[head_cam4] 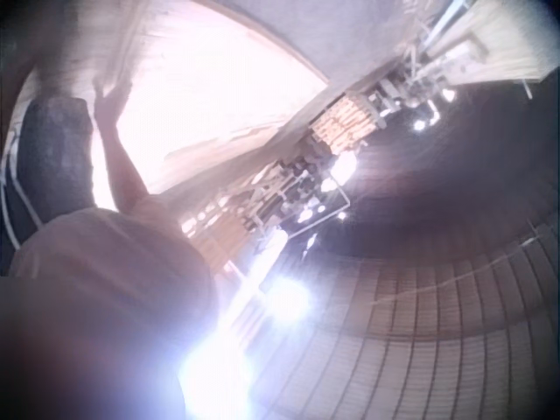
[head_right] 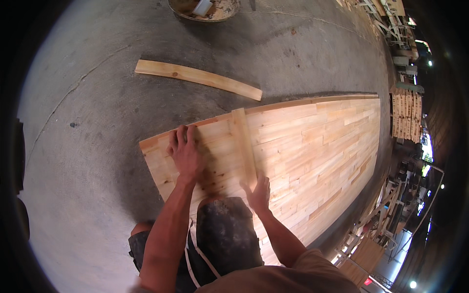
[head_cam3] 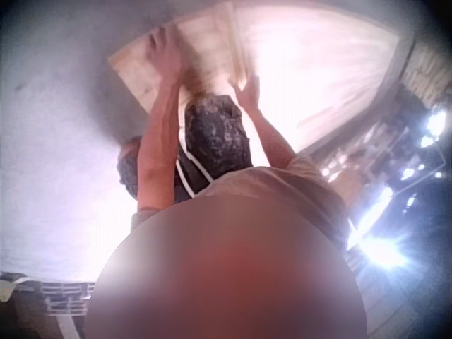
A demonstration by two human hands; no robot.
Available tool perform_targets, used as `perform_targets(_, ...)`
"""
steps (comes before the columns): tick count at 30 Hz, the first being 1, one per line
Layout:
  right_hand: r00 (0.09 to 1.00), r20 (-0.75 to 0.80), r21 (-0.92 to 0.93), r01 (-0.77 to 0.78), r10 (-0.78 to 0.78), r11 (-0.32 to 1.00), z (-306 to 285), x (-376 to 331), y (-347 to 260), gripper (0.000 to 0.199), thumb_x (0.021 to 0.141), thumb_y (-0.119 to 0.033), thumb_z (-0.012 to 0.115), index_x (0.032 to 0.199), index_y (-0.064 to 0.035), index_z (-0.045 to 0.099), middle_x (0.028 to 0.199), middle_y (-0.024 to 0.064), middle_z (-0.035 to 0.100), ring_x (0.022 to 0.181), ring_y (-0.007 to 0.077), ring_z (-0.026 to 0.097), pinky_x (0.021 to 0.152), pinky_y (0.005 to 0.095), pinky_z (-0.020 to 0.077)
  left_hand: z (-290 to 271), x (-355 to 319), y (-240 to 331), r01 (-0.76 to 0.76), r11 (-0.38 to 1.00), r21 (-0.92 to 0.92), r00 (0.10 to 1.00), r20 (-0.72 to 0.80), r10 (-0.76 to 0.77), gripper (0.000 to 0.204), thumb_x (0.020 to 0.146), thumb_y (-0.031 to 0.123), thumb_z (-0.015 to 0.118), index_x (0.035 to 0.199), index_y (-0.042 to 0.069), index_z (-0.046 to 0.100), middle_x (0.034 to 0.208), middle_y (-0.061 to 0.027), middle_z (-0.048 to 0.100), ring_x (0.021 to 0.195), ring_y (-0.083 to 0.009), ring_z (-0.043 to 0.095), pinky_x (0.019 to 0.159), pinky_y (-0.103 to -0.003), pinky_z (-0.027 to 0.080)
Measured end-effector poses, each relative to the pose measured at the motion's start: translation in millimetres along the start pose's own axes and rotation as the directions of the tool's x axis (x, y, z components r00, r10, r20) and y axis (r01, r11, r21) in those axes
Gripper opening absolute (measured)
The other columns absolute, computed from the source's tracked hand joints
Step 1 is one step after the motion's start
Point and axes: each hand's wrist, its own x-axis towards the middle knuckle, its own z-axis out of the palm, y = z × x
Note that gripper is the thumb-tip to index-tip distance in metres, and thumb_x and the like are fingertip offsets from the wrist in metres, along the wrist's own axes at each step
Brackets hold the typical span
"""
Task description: The person kneels on the floor and uses a small wooden stick to apply a filler substance from a metal bowl into the gaps between planks on a large wooden board. They then use a white cloth to wipe the surface, removing excess filler.
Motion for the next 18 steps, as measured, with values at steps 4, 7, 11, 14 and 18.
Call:
perform_targets(4, 0.996, -0.050, 0.009, 0.076, -0.076, 0.997, -29.7, 23.5, 6.4, 0.059, 0.101, -0.027, 0.085, 0.148, -0.0010, 0.060, 0.131, 0.0236, 0.059, 0.119, 0.0399, 0.063, 0.103, 0.0520, 0.0552, -1.8, 3.6, 0.5, -0.012, 1.000, -0.020, 1.000, -0.016, 0.012, 0.060, 0.090, 0.009, 0.071, 0.148, 0.014, 0.062, 0.158, -0.0096, 0.053, 0.155, -0.0397, 0.040, 0.117, -0.058, 0.035)
perform_targets(7, 0.922, -0.012, -0.012, 0.386, -0.386, 0.923, -117.4, 54.8, -34.9, 0.056, 0.110, -0.031, 0.074, 0.157, -0.0034, 0.060, 0.129, 0.0230, 0.063, 0.115, 0.0392, 0.065, 0.097, 0.0505, 0.0577, 6.3, 5.6, -6.0, 0.015, 1.000, -0.011, 1.000, -0.004, -0.015, 0.061, 0.089, 0.011, 0.072, 0.149, 0.015, 0.061, 0.156, -0.0096, 0.052, 0.155, -0.0397, 0.040, 0.114, -0.061, 0.038)
perform_targets(11, 0.844, 0.429, -0.147, 0.419, -0.324, 0.896, -226.3, 75.3, -147.0, 0.046, 0.118, -0.023, 0.058, 0.160, -0.0043, 0.055, 0.108, 0.0247, 0.075, 0.092, 0.0422, 0.075, 0.081, 0.0497, 0.0607, 23.1, 2.8, -17.3, -0.006, 0.998, -0.065, 0.998, -0.066, 0.001, 0.058, 0.093, 0.011, 0.069, 0.150, 0.014, 0.062, 0.155, -0.0089, 0.054, 0.153, -0.0397, 0.045, 0.112, -0.060, 0.041)
perform_targets(14, 0.652, 0.612, -0.329, 0.724, -0.447, 0.606, -253.7, 74.2, -247.0, 0.054, 0.115, -0.017, 0.060, 0.168, -0.0150, 0.047, 0.107, 0.0237, 0.077, 0.093, 0.0467, 0.076, 0.078, 0.0543, 0.0600, 36.4, 2.3, -22.4, -0.029, 0.996, -0.085, 0.986, -0.167, 0.015, 0.049, 0.098, 0.013, 0.063, 0.147, 0.012, 0.064, 0.153, -0.0107, 0.058, 0.151, -0.0389, 0.050, 0.113, -0.057, 0.045)
perform_targets(18, 0.478, 0.769, -0.442, 0.877, -0.424, 0.186, -247.6, 62.9, -356.5, 0.069, 0.108, -0.005, 0.062, 0.172, -0.0228, 0.045, 0.111, 0.0184, 0.074, 0.095, 0.0418, 0.076, 0.077, 0.0537, 0.0611, 46.8, -1.1, -24.4, -0.032, 0.993, -0.118, 0.983, -0.185, 0.009, 0.042, 0.107, 0.015, 0.053, 0.146, 0.006, 0.067, 0.160, -0.0138, 0.060, 0.153, -0.0372, 0.054, 0.119, -0.051, 0.050)
